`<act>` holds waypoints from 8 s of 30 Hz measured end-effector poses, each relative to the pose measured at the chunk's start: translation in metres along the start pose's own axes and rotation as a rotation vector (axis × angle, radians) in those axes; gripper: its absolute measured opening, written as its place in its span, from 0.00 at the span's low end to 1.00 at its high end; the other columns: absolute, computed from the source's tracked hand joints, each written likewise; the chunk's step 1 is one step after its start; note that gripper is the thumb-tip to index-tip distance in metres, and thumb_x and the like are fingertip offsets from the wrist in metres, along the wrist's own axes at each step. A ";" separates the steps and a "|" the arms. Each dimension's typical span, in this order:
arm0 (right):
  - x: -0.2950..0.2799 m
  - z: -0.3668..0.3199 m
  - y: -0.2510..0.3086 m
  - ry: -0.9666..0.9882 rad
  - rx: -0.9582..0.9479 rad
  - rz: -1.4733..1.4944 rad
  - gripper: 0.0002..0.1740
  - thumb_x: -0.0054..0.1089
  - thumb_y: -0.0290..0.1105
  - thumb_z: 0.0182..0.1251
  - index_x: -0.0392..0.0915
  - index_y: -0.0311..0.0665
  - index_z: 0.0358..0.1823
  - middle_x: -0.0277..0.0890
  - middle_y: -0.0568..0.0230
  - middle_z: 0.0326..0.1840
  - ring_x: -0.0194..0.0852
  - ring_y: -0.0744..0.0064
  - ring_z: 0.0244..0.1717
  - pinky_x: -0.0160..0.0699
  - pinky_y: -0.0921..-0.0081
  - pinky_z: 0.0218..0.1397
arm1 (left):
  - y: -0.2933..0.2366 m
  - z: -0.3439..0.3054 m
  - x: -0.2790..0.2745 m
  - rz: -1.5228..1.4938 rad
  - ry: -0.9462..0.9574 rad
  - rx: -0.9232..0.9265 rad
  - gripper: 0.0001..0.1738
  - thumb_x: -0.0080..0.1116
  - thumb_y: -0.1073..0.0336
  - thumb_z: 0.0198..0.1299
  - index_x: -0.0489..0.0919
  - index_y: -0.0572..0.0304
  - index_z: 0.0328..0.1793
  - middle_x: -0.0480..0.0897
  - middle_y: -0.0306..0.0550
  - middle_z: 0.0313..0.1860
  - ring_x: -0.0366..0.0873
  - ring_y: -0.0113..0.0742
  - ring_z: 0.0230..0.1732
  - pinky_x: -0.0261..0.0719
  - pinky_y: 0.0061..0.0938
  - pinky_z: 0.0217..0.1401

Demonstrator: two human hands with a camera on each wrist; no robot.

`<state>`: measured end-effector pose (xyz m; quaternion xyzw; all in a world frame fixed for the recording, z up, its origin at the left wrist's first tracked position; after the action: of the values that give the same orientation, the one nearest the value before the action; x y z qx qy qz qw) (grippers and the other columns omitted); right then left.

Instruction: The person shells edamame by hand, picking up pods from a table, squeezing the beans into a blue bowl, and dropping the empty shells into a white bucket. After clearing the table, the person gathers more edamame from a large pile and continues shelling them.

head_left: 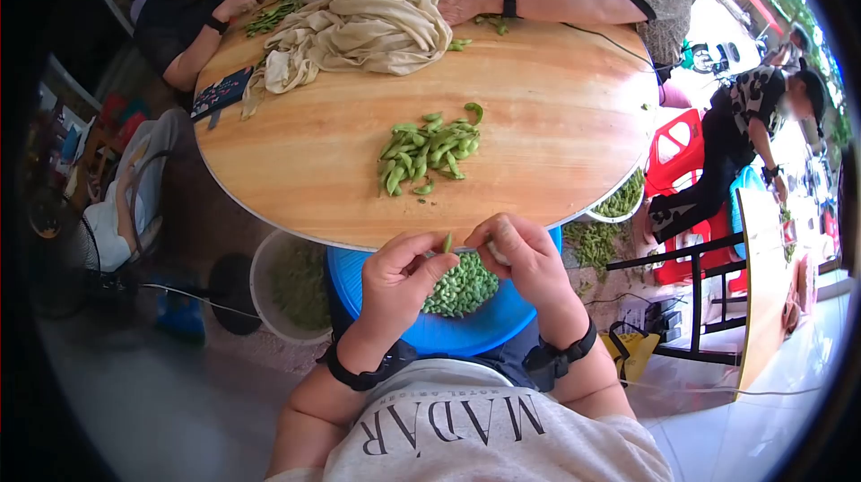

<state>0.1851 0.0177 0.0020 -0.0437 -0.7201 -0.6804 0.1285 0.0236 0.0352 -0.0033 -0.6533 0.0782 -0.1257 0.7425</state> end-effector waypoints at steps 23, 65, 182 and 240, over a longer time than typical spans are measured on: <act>0.037 -0.012 -0.002 0.027 -0.032 -0.350 0.15 0.45 0.34 0.69 0.71 0.32 0.27 0.67 0.69 0.16 0.63 0.83 0.19 0.63 0.82 0.23 | -0.008 -0.027 -0.003 0.316 -0.082 0.231 0.07 0.60 0.75 0.51 0.80 0.67 0.38 0.79 0.44 0.27 0.73 0.29 0.21 0.69 0.21 0.23; 0.019 -0.039 -0.044 0.115 -0.266 -0.540 0.12 0.62 0.37 0.56 0.77 0.35 0.33 0.70 0.58 0.19 0.71 0.60 0.20 0.68 0.70 0.24 | 0.023 -0.051 -0.008 -0.131 0.235 -0.569 0.05 0.50 0.73 0.61 0.75 0.68 0.38 0.76 0.42 0.22 0.65 0.20 0.13 0.60 0.14 0.14; 0.001 -0.016 -0.007 -0.141 -0.080 -0.212 0.15 0.58 0.38 0.61 0.76 0.30 0.35 0.71 0.71 0.22 0.66 0.84 0.23 0.67 0.83 0.26 | -0.007 -0.014 0.017 0.494 0.069 0.295 0.03 0.55 0.76 0.54 0.76 0.70 0.35 0.76 0.40 0.20 0.67 0.19 0.15 0.63 0.17 0.17; 0.031 -0.019 -0.028 0.066 -0.187 -0.468 0.14 0.66 0.36 0.52 0.74 0.34 0.33 0.72 0.57 0.22 0.70 0.71 0.25 0.70 0.74 0.29 | 0.011 -0.055 -0.023 0.087 0.045 -0.147 0.12 0.47 0.78 0.59 0.69 0.71 0.49 0.78 0.48 0.25 0.72 0.25 0.17 0.69 0.18 0.19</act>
<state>0.1505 -0.0067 -0.0167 0.1346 -0.6401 -0.7563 -0.0138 -0.0130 -0.0097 -0.0226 -0.6990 0.1319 -0.1020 0.6954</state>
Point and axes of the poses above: each hand's wrist, its own z-axis towards the middle knuckle, its own x-axis out of the palm, y = z × x, the point moved 3 cm from there along z, towards the middle knuckle
